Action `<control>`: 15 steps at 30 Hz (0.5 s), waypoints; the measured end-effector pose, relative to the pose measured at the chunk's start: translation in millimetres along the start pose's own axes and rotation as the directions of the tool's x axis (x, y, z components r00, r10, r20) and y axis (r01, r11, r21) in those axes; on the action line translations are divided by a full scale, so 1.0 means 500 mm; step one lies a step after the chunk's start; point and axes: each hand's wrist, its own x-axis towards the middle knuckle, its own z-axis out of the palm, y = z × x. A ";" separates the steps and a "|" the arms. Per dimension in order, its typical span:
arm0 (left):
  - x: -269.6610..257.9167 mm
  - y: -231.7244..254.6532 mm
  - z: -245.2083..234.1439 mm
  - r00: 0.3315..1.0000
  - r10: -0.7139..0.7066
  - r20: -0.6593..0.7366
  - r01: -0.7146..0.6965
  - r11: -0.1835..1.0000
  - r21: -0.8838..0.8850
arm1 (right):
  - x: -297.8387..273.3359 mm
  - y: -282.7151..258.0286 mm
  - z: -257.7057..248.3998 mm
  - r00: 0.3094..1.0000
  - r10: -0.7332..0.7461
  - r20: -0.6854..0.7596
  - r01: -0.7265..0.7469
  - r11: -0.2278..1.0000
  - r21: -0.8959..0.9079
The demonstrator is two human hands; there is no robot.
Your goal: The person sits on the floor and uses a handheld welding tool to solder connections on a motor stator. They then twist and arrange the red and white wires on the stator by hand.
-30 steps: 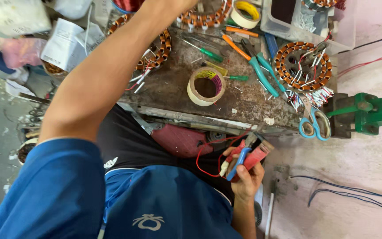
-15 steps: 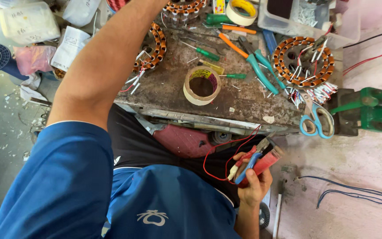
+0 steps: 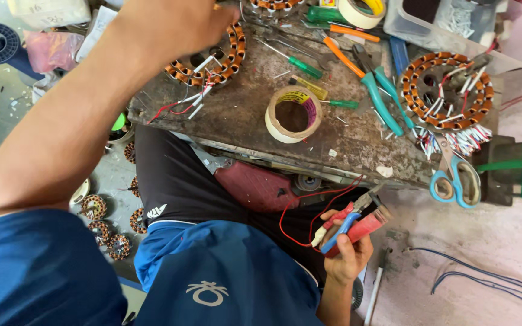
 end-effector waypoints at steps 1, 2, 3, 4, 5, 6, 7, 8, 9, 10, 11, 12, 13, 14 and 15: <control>-0.016 0.002 -0.018 0.999 -0.032 -0.020 0.031 0.999 -0.018 | 0.002 0.001 0.001 0.999 0.029 -0.017 -0.028 1.000 0.011; -0.034 0.007 -0.035 0.996 -0.086 -0.021 0.084 0.995 -0.051 | 0.004 0.001 0.000 0.998 0.056 -0.034 -0.055 0.998 0.021; -0.036 0.008 -0.040 0.996 -0.092 0.000 0.092 0.996 0.001 | 0.007 0.001 0.001 0.998 0.062 -0.031 -0.061 0.998 0.019; -0.040 0.009 -0.043 0.995 -0.101 0.021 0.099 0.994 0.055 | 0.011 0.003 0.001 0.997 0.067 -0.025 -0.067 0.998 0.018; -0.045 0.007 -0.044 0.993 -0.110 0.042 0.105 0.988 0.109 | 0.014 0.002 0.003 0.997 0.073 -0.020 -0.072 0.997 0.016; -0.049 0.002 -0.042 0.985 -0.149 0.091 0.141 0.985 0.095 | 0.018 0.002 0.004 0.997 0.070 -0.009 -0.070 0.997 0.019; -0.052 -0.004 -0.039 0.972 -0.188 0.140 0.177 0.981 0.083 | 0.023 0.002 0.005 0.998 0.068 0.001 -0.068 0.997 0.022; -0.054 -0.010 -0.034 0.957 -0.220 0.188 0.210 0.975 0.072 | 0.026 0.001 0.008 0.998 0.063 0.007 -0.063 0.998 0.025; -0.054 -0.015 -0.028 0.970 -0.186 0.157 0.183 0.982 0.036 | 0.029 0.000 0.011 0.999 0.044 0.013 -0.044 0.999 0.014; -0.052 -0.020 -0.022 0.981 -0.149 0.125 0.150 0.989 0.001 | 0.030 -0.001 0.014 1.000 0.023 0.014 -0.023 1.000 0.003; -0.050 -0.021 -0.017 0.989 -0.113 0.091 0.117 0.993 -0.032 | 0.030 -0.002 0.017 1.000 0.002 0.016 -0.002 1.000 -0.007; -0.048 -0.017 -0.014 0.983 -0.145 0.114 0.151 0.988 -0.039 | 0.029 -0.005 0.019 1.000 -0.010 0.021 0.010 1.000 -0.010; -0.047 -0.012 -0.014 0.975 -0.177 0.137 0.184 0.982 -0.045 | 0.028 -0.005 0.022 0.999 -0.021 0.026 0.022 1.000 -0.013; -0.043 -0.003 -0.016 0.965 -0.207 0.160 0.219 0.974 -0.055 | 0.025 -0.009 0.021 0.999 -0.032 0.028 0.032 0.999 -0.020; -0.040 0.003 -0.023 0.978 -0.180 0.103 0.188 0.979 -0.081 | 0.023 -0.011 0.021 0.999 -0.048 0.026 0.048 0.999 -0.014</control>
